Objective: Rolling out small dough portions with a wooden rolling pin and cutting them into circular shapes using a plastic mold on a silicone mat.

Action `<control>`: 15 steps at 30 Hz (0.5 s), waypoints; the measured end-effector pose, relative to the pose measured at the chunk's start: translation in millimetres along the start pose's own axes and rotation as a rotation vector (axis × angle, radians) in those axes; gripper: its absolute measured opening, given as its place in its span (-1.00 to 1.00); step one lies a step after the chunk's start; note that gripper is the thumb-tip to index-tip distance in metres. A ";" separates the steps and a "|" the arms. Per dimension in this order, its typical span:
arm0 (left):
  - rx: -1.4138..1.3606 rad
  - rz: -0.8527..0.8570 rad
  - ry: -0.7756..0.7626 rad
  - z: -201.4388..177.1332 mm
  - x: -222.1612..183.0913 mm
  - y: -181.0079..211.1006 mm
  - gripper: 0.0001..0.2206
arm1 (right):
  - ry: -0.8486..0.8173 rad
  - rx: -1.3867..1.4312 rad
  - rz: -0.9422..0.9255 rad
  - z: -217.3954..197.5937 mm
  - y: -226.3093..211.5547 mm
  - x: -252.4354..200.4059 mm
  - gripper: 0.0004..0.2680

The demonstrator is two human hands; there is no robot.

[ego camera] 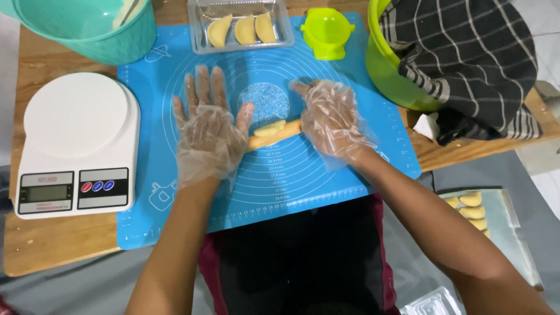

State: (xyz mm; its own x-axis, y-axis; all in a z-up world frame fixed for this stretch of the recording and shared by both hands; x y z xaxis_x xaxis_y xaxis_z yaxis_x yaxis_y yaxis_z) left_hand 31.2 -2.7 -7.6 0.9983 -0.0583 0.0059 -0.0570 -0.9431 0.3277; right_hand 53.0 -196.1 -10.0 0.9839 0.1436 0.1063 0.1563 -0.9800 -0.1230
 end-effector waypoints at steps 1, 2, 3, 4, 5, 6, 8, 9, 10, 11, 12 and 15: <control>0.001 0.002 0.004 -2.3 -3.9 2.9 -0.28 | 0.004 0.000 0.000 -3.6 0.0 -4.6 -0.77; 0.022 -0.004 -0.009 -3.1 -8.4 4.9 -0.28 | 0.011 -0.030 -0.006 -6.6 -0.6 -9.5 -0.77; 0.042 -0.009 -0.022 -3.7 -12.8 6.7 -0.28 | 0.018 -0.059 -0.011 -9.3 -1.3 -14.3 -0.78; 0.043 -0.013 -0.023 -4.5 -13.4 7.0 -0.28 | 0.015 -0.058 -0.014 -10.4 -1.9 -13.4 -0.78; 0.035 -0.018 -0.022 -5.3 -13.8 7.2 -0.27 | 0.018 -0.043 -0.040 -11.6 -3.9 -12.3 -0.75; 0.031 -0.020 -0.020 -7.0 -13.1 7.2 -0.26 | 0.023 -0.026 -0.064 -12.9 -6.1 -10.7 -0.73; 0.035 -0.026 0.007 -7.1 -6.9 4.2 -0.27 | -0.005 -0.015 -0.001 -8.4 -4.2 -2.0 -0.73; 0.035 -0.031 0.034 -7.8 -2.9 2.7 -0.27 | -0.033 -0.007 0.063 -5.4 -1.0 3.1 -0.74; 0.035 -0.032 0.031 -1.2 1.5 -2.8 -0.27 | -0.036 -0.007 0.063 14.9 17.9 8.0 -0.74; 0.051 0.019 0.107 1.0 6.0 -5.4 -0.28 | 0.171 -0.006 -0.205 23.1 20.8 11.2 -0.73; 0.068 0.068 0.181 3.8 9.5 -8.8 -0.28 | 0.376 -0.004 -0.475 33.3 24.4 7.4 -0.71; -0.007 0.043 0.150 -5.7 22.7 -10.5 -0.31 | 0.164 0.060 -0.280 2.8 7.6 16.7 -0.66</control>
State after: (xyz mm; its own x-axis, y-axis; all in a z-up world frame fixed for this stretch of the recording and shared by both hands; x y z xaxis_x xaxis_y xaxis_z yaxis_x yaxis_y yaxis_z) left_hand 54.5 7.8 -5.5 0.9858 -0.0487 0.1610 -0.1004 -0.9383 0.3308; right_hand 70.9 -200.8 -11.9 0.8756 0.3772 0.3016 0.4283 -0.8951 -0.1239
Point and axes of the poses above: each hand's wrist, its own x-axis towards the middle knuckle, its own z-axis out of the palm, y = z × x, the point moved 6 cm from there along x, towards the middle knuckle, and after that the axes turned 8 degrees about -x, right-handed, at the moved point
